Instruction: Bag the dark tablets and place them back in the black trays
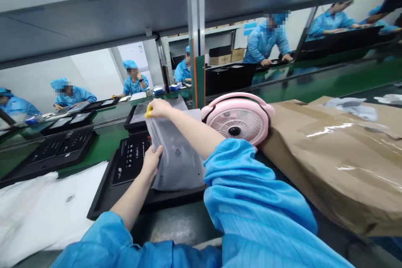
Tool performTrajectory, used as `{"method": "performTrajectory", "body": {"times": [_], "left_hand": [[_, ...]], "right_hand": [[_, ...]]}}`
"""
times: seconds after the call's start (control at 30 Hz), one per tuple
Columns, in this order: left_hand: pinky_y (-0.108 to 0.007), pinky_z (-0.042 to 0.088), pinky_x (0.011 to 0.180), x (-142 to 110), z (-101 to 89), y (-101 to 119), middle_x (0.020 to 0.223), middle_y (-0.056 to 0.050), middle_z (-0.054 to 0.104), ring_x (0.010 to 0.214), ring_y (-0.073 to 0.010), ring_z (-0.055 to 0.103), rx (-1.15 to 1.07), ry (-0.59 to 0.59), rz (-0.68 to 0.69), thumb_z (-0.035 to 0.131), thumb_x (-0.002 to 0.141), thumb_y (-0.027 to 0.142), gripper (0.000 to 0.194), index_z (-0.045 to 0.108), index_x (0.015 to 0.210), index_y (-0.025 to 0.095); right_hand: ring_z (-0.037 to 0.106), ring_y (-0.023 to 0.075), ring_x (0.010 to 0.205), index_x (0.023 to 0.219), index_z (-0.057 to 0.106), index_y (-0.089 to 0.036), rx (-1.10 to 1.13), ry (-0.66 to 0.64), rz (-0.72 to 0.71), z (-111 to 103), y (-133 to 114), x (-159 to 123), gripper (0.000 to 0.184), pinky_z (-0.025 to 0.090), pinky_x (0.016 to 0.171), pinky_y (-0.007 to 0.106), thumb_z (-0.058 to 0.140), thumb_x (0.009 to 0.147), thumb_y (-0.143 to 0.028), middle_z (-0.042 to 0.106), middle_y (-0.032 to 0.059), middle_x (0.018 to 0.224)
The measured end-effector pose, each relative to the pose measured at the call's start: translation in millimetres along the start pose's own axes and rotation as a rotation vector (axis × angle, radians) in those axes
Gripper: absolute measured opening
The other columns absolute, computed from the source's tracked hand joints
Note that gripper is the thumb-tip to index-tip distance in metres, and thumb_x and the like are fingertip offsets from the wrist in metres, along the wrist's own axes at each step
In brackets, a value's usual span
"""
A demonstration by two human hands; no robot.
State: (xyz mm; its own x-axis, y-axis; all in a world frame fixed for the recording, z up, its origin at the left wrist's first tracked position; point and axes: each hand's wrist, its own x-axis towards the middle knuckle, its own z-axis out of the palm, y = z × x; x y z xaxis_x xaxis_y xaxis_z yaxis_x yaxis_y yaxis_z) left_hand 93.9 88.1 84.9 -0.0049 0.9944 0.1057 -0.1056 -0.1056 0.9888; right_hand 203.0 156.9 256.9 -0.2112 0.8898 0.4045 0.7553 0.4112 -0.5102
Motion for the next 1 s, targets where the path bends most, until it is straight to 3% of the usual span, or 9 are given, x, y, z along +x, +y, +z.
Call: {"method": "performTrajectory", "body": {"times": [0.1, 0.17, 0.27, 0.37, 0.47, 0.57, 0.63, 0.7, 1.0], "left_hand": [[-0.03, 0.049, 0.078, 7, -4.4, -18, 0.1, -0.013, 0.066, 0.09, -0.0201, 0.063, 0.159, -0.026, -0.194, 0.057, 0.076, 0.028, 0.029, 0.06, 0.099, 0.011], [-0.033, 0.05, 0.077, 10, -8.3, -25, 0.099, -0.014, 0.066, 0.091, -0.0226, 0.063, 0.244, -0.034, -0.282, 0.056, 0.076, 0.024, 0.026, 0.061, 0.098, 0.01], [-0.037, 0.045, 0.087, 6, -14.6, -19, 0.105, -0.015, 0.064, 0.103, -0.0272, 0.057, 0.282, -0.048, -0.288, 0.063, 0.067, 0.014, 0.031, 0.062, 0.097, 0.012], [-0.034, 0.031, 0.103, -2, -39.7, 8, 0.126, -0.01, 0.052, 0.122, -0.0238, 0.041, 0.515, -0.044, 0.031, 0.06, 0.066, 0.009, 0.045, 0.056, 0.11, 0.018], [-0.032, 0.034, 0.1, -1, -104.2, 30, 0.12, -0.007, 0.056, 0.115, -0.0186, 0.048, 0.848, 0.044, 0.32, 0.049, 0.078, 0.016, 0.037, 0.052, 0.114, 0.021], [-0.034, 0.042, 0.086, 4, -188.8, 22, 0.106, -0.01, 0.063, 0.1, -0.0217, 0.057, 1.098, 0.307, -0.038, 0.039, 0.084, 0.023, 0.031, 0.051, 0.112, 0.016], [-0.035, 0.043, 0.08, 5, -233.0, 1, 0.105, -0.014, 0.062, 0.097, -0.0258, 0.058, 1.283, 0.327, -0.306, 0.039, 0.085, 0.027, 0.029, 0.052, 0.106, 0.012], [-0.033, 0.042, 0.075, 4, -257.8, -21, 0.102, -0.014, 0.062, 0.093, -0.0258, 0.059, 1.432, 0.288, -0.287, 0.034, 0.087, 0.031, 0.03, 0.053, 0.099, 0.012], [-0.03, 0.039, 0.067, 2, -266.1, -46, 0.083, -0.01, 0.062, 0.082, -0.0241, 0.058, 1.516, 0.191, -0.284, 0.038, 0.085, 0.045, 0.033, 0.051, 0.094, 0.016]], "right_hand": [[0.061, 0.0114, 0.068, 0.09, 0.063, -0.011, 0.184, 0.301, 0.043, 4, 10, 23, 0.028, 0.047, 0.066, 0.022, 0.053, 0.079, -0.033, 0.067, 0.0067, 0.08], [0.061, 0.0113, 0.066, 0.091, 0.062, -0.009, 0.235, 0.361, 0.07, 6, 15, 31, 0.03, 0.048, 0.065, 0.023, 0.049, 0.081, -0.034, 0.067, 0.0081, 0.08], [0.061, 0.0132, 0.066, 0.083, 0.065, -0.013, 0.128, 0.222, 0.064, 21, 18, 27, 0.026, 0.047, 0.065, 0.024, 0.056, 0.076, -0.036, 0.068, 0.0052, 0.073], [0.062, 0.0161, 0.078, 0.086, 0.067, -0.019, -0.113, 0.033, 0.031, 47, 19, 14, 0.026, 0.045, 0.071, 0.025, 0.059, 0.073, -0.04, 0.069, 0.0037, 0.082], [0.061, 0.017, 0.087, 0.096, 0.065, -0.022, -0.322, -0.129, -0.002, 68, 22, 6, 0.03, 0.044, 0.075, 0.025, 0.057, 0.075, -0.041, 0.068, 0.0033, 0.095], [0.059, 0.0184, 0.092, 0.102, 0.064, -0.024, -0.464, -0.298, -0.06, 88, 24, 11, 0.032, 0.044, 0.076, 0.026, 0.056, 0.076, -0.041, 0.065, 0.0031, 0.104], [0.057, 0.02, 0.097, 0.101, 0.064, -0.025, -0.497, -0.352, -0.088, 107, 22, 19, 0.031, 0.043, 0.079, 0.027, 0.057, 0.075, -0.041, 0.061, 0.0035, 0.111], [0.054, 0.0214, 0.103, 0.103, 0.064, -0.024, -0.512, -0.376, -0.095, 132, 19, 30, 0.033, 0.042, 0.082, 0.028, 0.057, 0.076, -0.04, 0.057, 0.0051, 0.117], [0.052, 0.0266, 0.108, 0.122, 0.051, -0.014, -0.553, -0.509, -0.031, 235, 7, 71, 0.057, 0.042, 0.082, 0.033, 0.035, 0.084, -0.054, 0.053, 0.0164, 0.121]]}}
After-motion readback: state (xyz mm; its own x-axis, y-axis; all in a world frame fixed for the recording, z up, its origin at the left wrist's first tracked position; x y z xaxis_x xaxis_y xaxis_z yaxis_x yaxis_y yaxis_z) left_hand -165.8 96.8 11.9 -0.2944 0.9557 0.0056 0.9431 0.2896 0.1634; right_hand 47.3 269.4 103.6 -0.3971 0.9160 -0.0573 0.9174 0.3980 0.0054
